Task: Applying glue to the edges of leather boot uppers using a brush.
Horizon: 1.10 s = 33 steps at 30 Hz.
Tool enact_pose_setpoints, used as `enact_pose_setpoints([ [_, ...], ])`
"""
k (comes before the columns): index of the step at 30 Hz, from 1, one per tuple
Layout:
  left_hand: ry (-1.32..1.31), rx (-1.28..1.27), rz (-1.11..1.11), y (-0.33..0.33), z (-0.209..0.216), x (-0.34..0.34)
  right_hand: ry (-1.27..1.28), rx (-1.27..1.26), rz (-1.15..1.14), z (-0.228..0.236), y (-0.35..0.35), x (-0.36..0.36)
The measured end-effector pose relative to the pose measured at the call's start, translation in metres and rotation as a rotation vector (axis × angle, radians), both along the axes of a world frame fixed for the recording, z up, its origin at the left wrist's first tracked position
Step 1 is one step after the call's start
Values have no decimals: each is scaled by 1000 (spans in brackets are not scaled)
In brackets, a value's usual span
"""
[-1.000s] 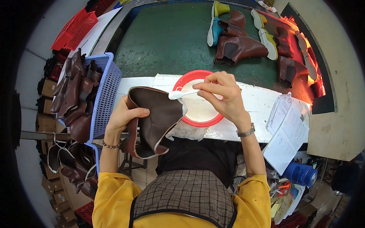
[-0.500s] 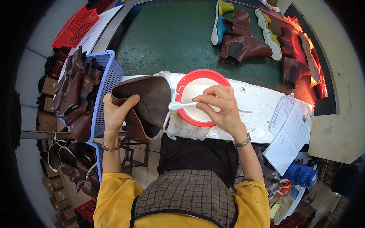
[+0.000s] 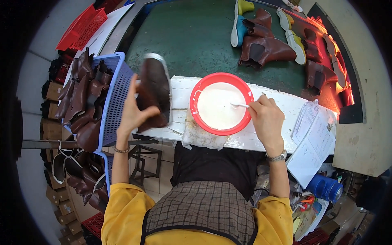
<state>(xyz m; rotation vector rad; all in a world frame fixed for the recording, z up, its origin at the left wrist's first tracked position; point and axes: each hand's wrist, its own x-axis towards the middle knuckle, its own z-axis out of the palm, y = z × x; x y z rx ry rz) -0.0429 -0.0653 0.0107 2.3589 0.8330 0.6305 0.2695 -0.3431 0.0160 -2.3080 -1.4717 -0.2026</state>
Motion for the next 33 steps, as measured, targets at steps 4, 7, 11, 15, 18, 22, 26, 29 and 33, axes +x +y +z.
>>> enact_pose_setpoints([
  [4,322,255,-40,-19,-30,-19,63,-15,-37,0,-12,2],
  [7,413,166,45,-20,-31,-24,401,82,-64,8,-12,3],
  [11,188,-12,55,-17,-23,-28,298,21,-60,-5,-20,13],
  [15,57,245,51,-36,-5,-24,463,295,-29,3,-14,4],
  [18,-80,171,-9,-57,11,-16,583,468,110,6,0,-9],
  [22,-106,247,-155,-78,32,-8,657,444,230,22,17,-28],
  [26,-182,259,-318,-87,44,-3,608,490,199,22,20,-16],
  [29,-193,268,-398,-89,43,-5,524,457,176,30,24,-2],
  [33,-206,261,-475,-90,41,-5,432,476,196,37,41,15],
])
